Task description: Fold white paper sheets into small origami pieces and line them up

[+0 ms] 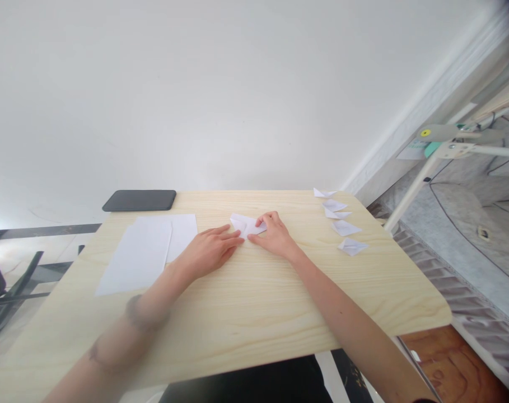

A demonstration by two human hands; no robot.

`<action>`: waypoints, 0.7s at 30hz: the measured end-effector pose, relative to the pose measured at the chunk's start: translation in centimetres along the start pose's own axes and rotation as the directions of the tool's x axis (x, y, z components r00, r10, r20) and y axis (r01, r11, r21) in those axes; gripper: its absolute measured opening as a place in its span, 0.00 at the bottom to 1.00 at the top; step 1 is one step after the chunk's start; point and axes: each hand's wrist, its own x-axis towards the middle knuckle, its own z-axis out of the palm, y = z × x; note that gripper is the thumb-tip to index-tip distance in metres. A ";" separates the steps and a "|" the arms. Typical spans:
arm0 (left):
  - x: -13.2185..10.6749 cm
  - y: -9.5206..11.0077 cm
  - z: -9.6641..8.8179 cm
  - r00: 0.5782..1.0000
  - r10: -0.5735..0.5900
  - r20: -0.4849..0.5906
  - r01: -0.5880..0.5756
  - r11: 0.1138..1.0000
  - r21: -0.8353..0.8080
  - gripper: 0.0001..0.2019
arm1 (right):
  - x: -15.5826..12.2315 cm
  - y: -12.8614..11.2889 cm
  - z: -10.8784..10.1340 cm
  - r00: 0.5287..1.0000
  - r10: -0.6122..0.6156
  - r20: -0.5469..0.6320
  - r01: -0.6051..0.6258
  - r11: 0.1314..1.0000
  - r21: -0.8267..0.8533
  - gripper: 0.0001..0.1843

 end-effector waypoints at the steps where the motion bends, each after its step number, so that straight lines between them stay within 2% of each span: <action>1: 0.0 0.0 0.0 1.000 0.006 -0.001 -0.006 1.000 0.003 0.16 | 0.0 0.0 0.0 1.000 -0.003 -0.004 0.003 1.000 -0.007 0.15; 21: 0.0 0.0 -0.1 1.000 -0.020 0.025 0.020 1.000 -0.014 0.15 | -0.1 0.0 0.3 1.000 -0.012 -0.024 0.011 0.998 -0.060 0.20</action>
